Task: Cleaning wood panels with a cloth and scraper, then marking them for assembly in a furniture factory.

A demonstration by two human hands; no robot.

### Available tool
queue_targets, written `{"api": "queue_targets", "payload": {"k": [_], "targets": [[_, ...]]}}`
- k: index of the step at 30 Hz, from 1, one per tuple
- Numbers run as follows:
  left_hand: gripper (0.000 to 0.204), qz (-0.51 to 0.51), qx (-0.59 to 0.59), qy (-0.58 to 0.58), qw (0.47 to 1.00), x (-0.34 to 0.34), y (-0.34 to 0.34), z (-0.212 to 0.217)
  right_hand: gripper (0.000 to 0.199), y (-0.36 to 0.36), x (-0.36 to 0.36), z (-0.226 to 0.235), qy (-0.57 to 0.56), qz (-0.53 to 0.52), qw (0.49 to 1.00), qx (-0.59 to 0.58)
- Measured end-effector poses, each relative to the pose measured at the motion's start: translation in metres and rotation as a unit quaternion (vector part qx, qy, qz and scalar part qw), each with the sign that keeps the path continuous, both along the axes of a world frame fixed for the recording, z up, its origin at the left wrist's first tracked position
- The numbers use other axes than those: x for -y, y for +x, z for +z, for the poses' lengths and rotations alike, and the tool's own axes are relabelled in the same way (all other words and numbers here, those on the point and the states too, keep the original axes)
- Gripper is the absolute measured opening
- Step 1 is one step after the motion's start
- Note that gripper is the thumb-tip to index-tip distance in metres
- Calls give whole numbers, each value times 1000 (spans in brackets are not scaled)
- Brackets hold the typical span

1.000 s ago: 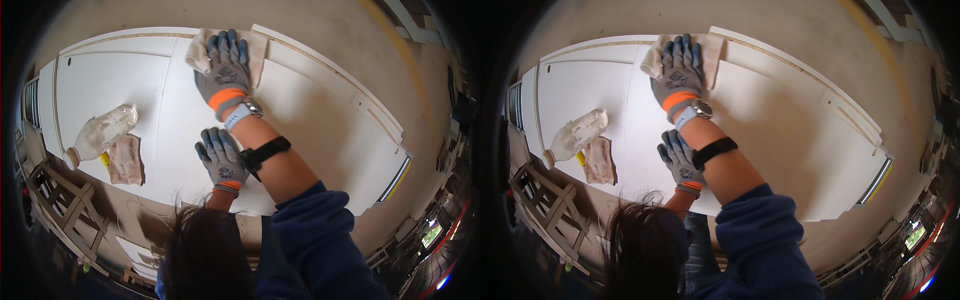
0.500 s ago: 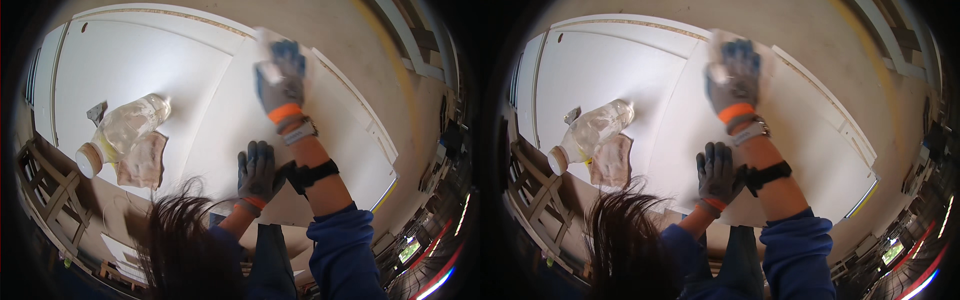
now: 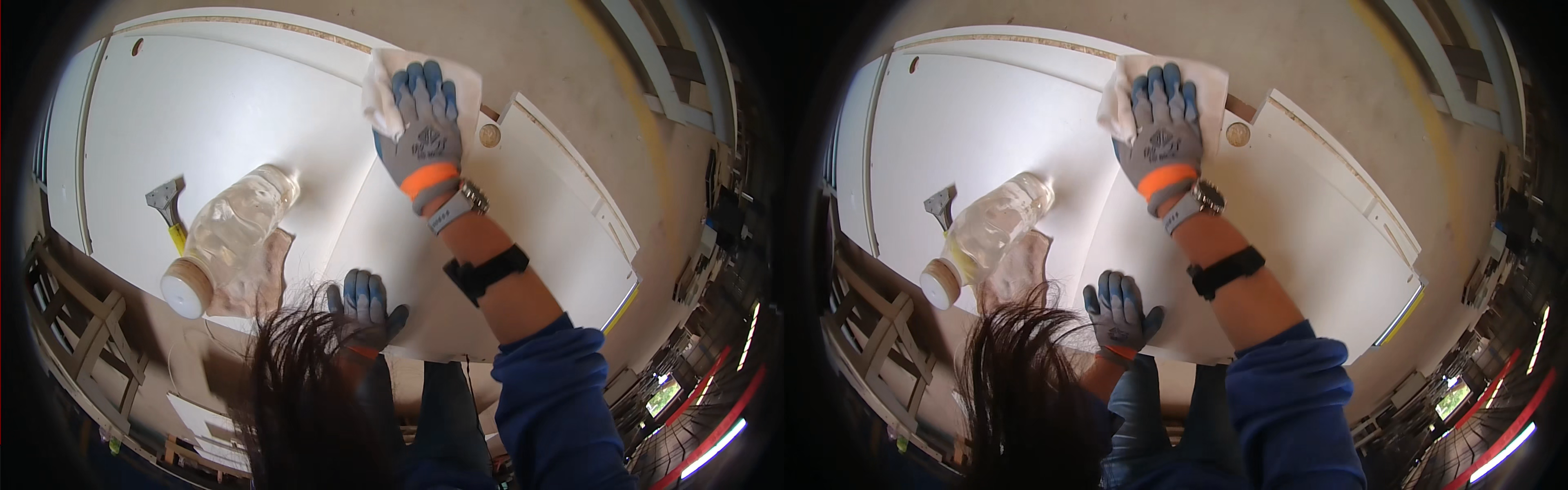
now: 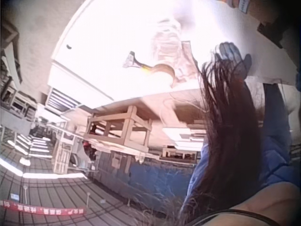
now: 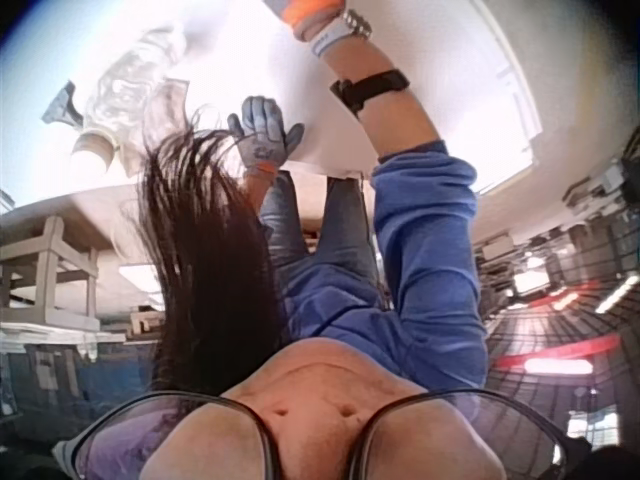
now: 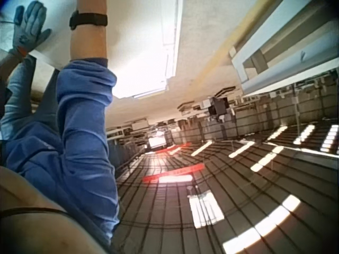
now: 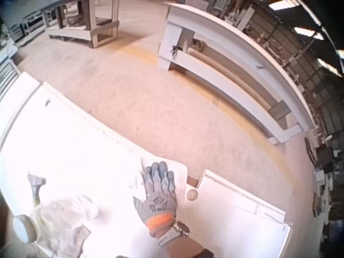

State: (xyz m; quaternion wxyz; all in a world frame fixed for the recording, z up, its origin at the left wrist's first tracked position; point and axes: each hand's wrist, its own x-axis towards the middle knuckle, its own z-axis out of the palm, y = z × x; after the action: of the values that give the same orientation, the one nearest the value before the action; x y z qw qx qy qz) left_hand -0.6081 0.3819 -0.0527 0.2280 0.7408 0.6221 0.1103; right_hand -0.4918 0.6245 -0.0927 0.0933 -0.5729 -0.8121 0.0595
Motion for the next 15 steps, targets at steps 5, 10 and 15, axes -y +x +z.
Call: {"api": "queue_targets", "payload": {"k": [5,10,15], "targets": [[74,-11,-17,-5,1000,5,-4,-2,78,-35,91,38,-165,75,983,-26],[70,23,39,-19,999,5,-3,-6,82,-17,2,40,-126,-13,990,55],[71,14,23,26,999,-1,-4,-1,75,-27,18,38,-30,-50,998,34]]}}
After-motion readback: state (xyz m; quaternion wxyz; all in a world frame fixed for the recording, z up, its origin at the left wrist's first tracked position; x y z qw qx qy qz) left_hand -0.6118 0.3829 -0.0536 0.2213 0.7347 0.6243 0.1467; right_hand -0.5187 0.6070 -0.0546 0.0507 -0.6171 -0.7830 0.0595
